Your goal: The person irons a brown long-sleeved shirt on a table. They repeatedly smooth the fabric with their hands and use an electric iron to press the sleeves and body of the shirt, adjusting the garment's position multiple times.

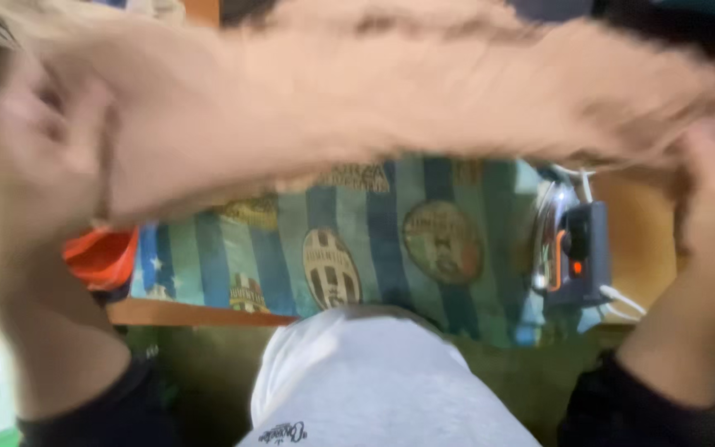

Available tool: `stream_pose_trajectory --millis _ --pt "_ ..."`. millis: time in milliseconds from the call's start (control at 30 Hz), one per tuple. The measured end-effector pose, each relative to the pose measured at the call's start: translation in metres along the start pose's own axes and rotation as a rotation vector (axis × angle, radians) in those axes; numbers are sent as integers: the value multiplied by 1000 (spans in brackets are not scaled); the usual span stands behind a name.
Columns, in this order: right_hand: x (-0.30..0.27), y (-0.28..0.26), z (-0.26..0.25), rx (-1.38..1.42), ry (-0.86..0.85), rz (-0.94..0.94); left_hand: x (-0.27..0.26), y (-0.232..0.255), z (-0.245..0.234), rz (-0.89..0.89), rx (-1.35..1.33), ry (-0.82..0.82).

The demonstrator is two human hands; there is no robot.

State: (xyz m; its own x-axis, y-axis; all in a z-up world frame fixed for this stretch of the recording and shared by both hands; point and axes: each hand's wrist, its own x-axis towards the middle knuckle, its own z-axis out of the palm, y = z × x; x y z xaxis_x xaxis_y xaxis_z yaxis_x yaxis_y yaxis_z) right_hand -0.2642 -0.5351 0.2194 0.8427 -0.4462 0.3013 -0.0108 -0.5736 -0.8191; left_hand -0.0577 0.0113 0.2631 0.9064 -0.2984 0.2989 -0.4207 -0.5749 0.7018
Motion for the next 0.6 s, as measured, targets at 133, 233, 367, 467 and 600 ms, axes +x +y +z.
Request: stream_pose_trajectory --millis 133,233,367,467,600 --pt "-67 85 48 -60 -97 358 -61 -47 43 -244 9 -258" --pt "-109 131 76 -184 -182 507 -117 -95 80 -496 194 -418" --pt "-160 149 92 -371 -239 437 -180 -134 122 -590 -330 -395" --pt "-183 145 100 -414 -206 449 -204 -153 126 -764 -24 -378" --pt "-192 142 104 -327 -159 490 -200 -148 126 -707 33 -344"
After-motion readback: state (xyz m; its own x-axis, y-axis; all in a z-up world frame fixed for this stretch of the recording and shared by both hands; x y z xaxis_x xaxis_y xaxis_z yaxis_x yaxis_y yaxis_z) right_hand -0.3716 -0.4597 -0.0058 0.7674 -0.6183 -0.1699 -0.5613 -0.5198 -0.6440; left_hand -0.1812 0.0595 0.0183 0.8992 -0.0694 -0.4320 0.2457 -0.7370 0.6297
